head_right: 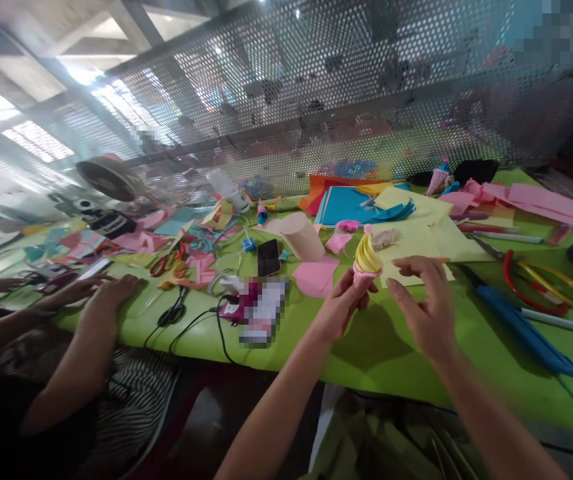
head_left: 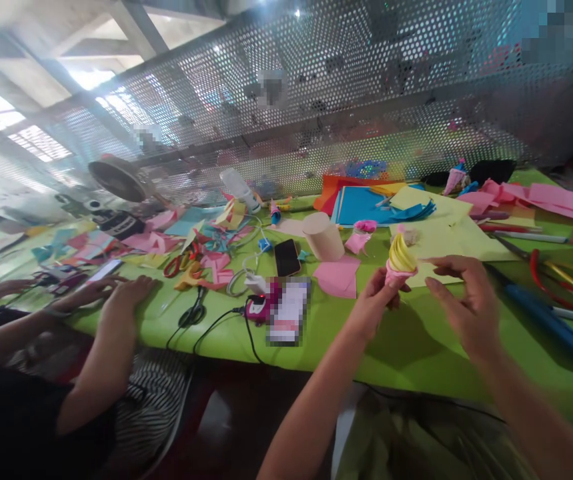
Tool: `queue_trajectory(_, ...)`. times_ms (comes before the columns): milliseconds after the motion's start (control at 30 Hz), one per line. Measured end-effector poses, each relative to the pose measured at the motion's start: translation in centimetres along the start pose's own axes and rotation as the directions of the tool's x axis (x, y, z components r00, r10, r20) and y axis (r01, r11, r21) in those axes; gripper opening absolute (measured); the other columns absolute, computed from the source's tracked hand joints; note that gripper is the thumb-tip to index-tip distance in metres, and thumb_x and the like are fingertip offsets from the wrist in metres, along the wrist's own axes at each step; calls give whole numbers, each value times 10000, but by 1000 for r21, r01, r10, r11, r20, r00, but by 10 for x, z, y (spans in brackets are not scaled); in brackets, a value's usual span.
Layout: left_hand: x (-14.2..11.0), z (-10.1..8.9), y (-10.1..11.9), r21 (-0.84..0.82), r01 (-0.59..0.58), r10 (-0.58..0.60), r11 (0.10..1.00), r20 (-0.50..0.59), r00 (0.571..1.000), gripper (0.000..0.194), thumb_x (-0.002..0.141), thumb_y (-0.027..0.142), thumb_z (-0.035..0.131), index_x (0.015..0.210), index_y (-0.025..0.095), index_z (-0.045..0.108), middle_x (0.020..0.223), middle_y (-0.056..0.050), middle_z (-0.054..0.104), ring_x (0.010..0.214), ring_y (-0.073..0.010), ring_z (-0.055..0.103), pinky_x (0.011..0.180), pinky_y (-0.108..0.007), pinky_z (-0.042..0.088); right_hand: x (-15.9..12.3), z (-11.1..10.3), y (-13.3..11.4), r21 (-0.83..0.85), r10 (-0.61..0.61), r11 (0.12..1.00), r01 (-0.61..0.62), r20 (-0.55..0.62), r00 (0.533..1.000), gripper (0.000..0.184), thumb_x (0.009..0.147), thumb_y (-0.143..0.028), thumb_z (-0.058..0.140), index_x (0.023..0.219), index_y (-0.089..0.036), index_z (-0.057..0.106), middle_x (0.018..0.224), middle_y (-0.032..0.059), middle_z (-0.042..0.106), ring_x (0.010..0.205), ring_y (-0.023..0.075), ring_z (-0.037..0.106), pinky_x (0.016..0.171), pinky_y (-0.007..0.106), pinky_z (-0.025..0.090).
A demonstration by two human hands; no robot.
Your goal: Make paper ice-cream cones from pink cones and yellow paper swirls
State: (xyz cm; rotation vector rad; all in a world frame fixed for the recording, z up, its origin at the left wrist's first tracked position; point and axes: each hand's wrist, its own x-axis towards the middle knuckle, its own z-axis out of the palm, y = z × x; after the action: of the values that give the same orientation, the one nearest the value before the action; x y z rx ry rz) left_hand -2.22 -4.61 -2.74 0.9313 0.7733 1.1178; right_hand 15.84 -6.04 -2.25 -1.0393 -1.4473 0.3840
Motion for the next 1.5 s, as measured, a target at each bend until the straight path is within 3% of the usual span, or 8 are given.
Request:
queue_trajectory(67,1,0,0,-38,11,-12,999,-14,1000,543,851,596,845,1154,178,676,898,-20,692,650,-69,479,614,-229,356,-1,-1,-4,-152,-220,963,223,36,975,328,993,-230,733,1304,-332,743,1149,70,711,1083,271,686,958,457,557)
queue_trajectory(133,2,0,-2,-77,8,-9,997,-22,1000,519,851,581,853,1128,178,675,884,-16,683,645,-70,474,602,-229,347,-3,-1,-5,-246,-358,893,378,122,926,467,1004,-161,698,1423,-367,697,1153,69,707,1068,265,689,936,443,548)
queue_trajectory(333,3,-1,-6,-180,-17,14,984,-18,1000,485,852,563,864,1081,188,659,795,23,609,640,-73,504,570,-217,335,-6,5,0,-507,-464,678,532,266,845,680,1007,-169,716,1626,-365,516,1184,78,739,963,254,701,870,423,483)
queue_trajectory(467,3,-2,-5,-217,-15,14,976,-6,1000,493,830,564,883,1063,195,655,723,64,507,588,-58,460,551,-208,319,-6,7,-1,-568,-475,600,563,314,822,728,999,-175,723,1664,-327,467,1226,92,754,970,260,700,904,426,463)
queue_trajectory(633,4,-1,-4,-222,2,-6,975,-15,1000,539,792,562,911,1107,197,668,738,50,549,601,-63,465,560,-207,311,-6,7,-6,-554,-472,621,555,300,829,756,1013,-194,706,1695,-328,408,1247,96,751,983,251,704,916,413,463)
queue_trajectory(800,3,0,-2,-222,16,-24,975,-31,999,548,785,586,905,1074,209,632,684,81,427,583,-70,422,565,-231,293,-8,9,-2,-593,-387,590,549,389,836,748,1036,-231,639,1718,-352,355,1305,118,721,1019,295,690,919,463,464)
queue_trajectory(1067,4,-2,-3,-201,26,-36,979,-46,998,590,760,593,914,1117,216,635,700,74,440,608,-82,417,587,-243,294,-8,9,-1,-576,-380,613,541,385,841,763,1038,-221,634,1722,-374,333,1293,109,713,1039,296,681,928,457,456)
queue_trajectory(1500,4,-5,-9,-174,5,-9,985,-21,1000,471,819,514,867,1100,217,633,739,59,473,632,-85,407,610,-239,312,-8,10,-3,-572,-374,601,559,417,829,671,1060,-231,605,1684,-371,402,1236,114,719,1018,302,685,886,452,460)
